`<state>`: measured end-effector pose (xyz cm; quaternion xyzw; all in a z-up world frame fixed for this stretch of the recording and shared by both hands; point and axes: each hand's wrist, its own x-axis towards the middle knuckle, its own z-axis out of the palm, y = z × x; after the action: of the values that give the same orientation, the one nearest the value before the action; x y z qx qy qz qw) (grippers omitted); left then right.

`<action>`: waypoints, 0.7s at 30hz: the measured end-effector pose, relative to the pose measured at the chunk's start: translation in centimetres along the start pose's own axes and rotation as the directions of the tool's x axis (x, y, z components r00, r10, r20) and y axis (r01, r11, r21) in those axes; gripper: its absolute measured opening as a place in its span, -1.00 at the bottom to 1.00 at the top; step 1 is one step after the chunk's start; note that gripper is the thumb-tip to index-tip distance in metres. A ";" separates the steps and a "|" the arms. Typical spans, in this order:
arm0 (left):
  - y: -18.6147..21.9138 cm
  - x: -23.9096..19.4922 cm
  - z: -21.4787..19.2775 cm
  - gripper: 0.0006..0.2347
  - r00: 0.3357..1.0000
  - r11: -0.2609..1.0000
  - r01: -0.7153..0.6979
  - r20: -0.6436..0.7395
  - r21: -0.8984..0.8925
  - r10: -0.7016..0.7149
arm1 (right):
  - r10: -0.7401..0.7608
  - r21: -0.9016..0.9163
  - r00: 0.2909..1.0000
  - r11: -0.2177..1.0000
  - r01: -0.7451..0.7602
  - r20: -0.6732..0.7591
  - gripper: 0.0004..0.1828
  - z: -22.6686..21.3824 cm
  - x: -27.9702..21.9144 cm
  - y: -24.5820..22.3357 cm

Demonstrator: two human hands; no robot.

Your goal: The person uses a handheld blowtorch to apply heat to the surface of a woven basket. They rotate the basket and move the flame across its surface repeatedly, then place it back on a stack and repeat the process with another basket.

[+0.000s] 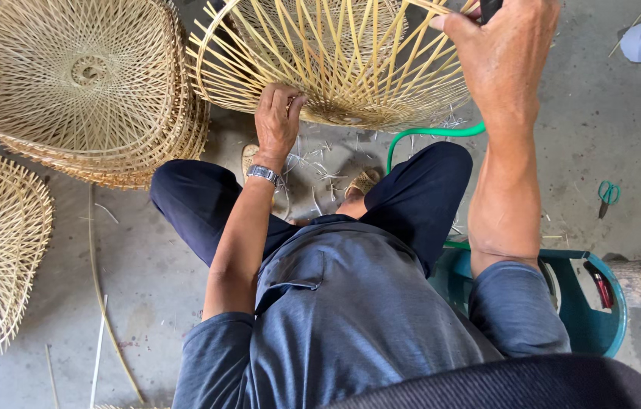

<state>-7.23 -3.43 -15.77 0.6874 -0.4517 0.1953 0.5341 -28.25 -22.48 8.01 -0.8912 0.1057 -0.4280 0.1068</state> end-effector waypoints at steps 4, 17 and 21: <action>-0.3 -0.4 0.2 -0.80 1.000 1.000 -0.001 -0.005 0.000 0.001 | -0.031 -0.034 0.999 0.999 0.031 0.008 -0.66 0.1 -0.1 -0.1; -0.2 -0.9 -0.5 -0.80 0.994 0.993 -0.074 -0.071 0.094 0.080 | -0.035 -0.024 0.999 0.999 0.034 -0.017 -0.62 1.1 -0.4 0.9; -0.4 -0.7 -1.0 -0.81 0.984 0.979 -0.150 -0.070 0.140 0.161 | -0.022 0.044 0.999 0.999 0.021 0.033 -0.73 1.2 -0.3 0.8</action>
<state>-7.02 -2.18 -16.19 0.6759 -0.4681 0.2940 0.4875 -27.56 -23.05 6.80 -0.8967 0.0848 -0.4165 0.1235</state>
